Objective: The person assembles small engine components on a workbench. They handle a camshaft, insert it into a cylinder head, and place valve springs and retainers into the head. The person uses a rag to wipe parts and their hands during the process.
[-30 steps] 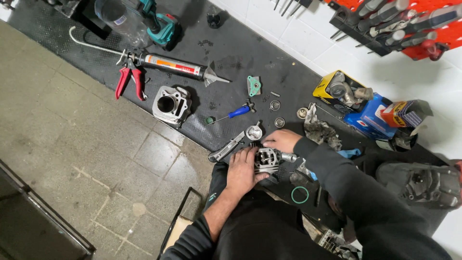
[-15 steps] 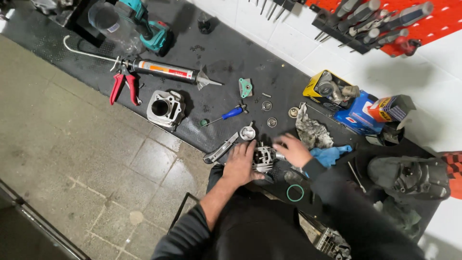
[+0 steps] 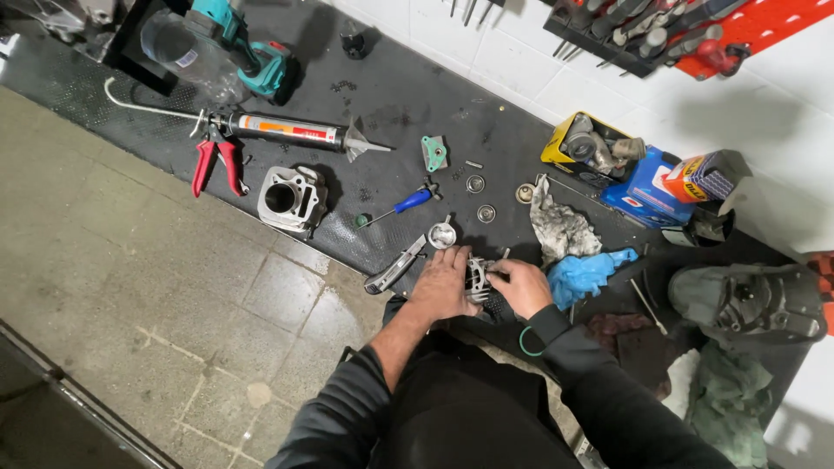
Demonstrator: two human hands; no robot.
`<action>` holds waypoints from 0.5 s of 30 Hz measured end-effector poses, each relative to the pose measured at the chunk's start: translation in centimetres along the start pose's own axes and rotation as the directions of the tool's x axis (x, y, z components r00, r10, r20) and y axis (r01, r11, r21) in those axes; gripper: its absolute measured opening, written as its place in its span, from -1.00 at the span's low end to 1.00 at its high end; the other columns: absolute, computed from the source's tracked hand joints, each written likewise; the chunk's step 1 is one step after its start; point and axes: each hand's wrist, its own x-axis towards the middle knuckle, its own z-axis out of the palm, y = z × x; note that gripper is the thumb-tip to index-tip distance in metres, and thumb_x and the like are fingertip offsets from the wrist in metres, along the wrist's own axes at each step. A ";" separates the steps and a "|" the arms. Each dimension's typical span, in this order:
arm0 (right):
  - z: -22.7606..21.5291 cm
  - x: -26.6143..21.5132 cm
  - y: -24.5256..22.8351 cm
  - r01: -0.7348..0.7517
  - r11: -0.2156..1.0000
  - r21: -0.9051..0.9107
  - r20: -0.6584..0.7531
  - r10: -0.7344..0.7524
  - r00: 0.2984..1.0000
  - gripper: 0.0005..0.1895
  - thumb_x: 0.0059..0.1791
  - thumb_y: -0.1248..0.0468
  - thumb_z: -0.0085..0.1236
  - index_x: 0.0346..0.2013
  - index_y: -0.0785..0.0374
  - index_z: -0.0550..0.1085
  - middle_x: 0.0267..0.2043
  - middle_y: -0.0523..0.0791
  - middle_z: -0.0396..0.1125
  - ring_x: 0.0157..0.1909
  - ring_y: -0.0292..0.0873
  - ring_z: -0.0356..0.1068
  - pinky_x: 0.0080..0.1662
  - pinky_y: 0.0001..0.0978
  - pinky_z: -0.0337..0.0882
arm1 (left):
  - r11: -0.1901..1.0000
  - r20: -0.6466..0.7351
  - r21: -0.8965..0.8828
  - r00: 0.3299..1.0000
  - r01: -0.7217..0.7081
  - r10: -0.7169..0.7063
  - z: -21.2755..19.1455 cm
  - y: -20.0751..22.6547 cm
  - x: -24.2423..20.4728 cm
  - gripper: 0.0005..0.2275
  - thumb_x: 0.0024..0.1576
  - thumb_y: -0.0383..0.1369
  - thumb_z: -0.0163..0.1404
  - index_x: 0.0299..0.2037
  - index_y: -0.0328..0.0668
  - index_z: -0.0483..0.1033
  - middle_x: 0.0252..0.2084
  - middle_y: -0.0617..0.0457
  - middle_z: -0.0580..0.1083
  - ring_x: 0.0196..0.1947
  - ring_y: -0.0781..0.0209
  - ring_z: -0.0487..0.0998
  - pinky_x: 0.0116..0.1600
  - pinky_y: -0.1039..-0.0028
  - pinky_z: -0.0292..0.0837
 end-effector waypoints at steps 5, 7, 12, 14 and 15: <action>-0.1 -0.5 -0.3 -0.058 0.997 0.042 0.015 0.057 0.998 -0.75 -0.08 0.16 0.25 -0.21 0.24 0.61 -0.22 0.02 0.52 -0.18 0.07 0.53 -0.14 -0.18 0.47 | 0.999 -0.081 -0.032 0.996 -0.027 0.024 0.3 -0.1 -0.1 0.02 -0.37 -0.07 0.40 0.33 -0.37 0.20 0.23 -0.20 0.33 0.27 -0.18 0.31 0.29 0.09 0.24; 0.0 -0.5 -0.2 -0.046 0.998 0.049 0.012 0.045 0.999 -0.75 -0.08 0.16 0.26 -0.21 0.24 0.61 -0.22 0.02 0.52 -0.18 0.07 0.53 -0.14 -0.19 0.47 | 0.999 -0.059 -0.030 0.998 -0.018 0.017 0.3 -0.2 -0.2 0.00 -0.35 -0.07 0.39 0.33 -0.36 0.21 0.23 -0.18 0.34 0.27 -0.16 0.32 0.30 0.10 0.25; -0.3 -0.7 -0.6 -0.063 0.997 0.040 -0.007 0.063 0.998 -0.73 -0.09 0.16 0.28 -0.20 0.25 0.61 -0.20 0.02 0.51 -0.19 0.07 0.52 -0.14 -0.19 0.47 | 0.999 -0.042 -0.019 0.999 -0.027 0.026 0.5 -0.2 -0.2 -0.02 -0.33 -0.04 0.38 0.31 -0.37 0.22 0.21 -0.17 0.35 0.25 -0.13 0.32 0.27 0.09 0.25; -0.2 -0.6 -0.4 -0.055 0.995 0.080 -0.008 0.056 0.998 -0.73 -0.09 0.16 0.27 -0.19 0.25 0.61 -0.20 0.01 0.52 -0.19 0.06 0.53 -0.14 -0.20 0.47 | 0.999 -0.048 -0.015 0.998 -0.028 0.027 0.4 -0.2 -0.2 -0.02 -0.33 -0.05 0.37 0.32 -0.36 0.21 0.20 -0.17 0.35 0.25 -0.14 0.33 0.27 0.10 0.25; 0.0 -0.5 -0.1 -0.053 0.995 0.080 -0.007 0.054 0.999 -0.73 -0.09 0.16 0.27 -0.19 0.25 0.61 -0.20 0.01 0.52 -0.19 0.06 0.53 -0.14 -0.20 0.47 | 1.000 -0.050 -0.014 0.998 -0.026 0.025 0.3 -0.2 -0.1 -0.02 -0.33 -0.05 0.37 0.32 -0.36 0.21 0.20 -0.17 0.35 0.25 -0.14 0.33 0.27 0.10 0.25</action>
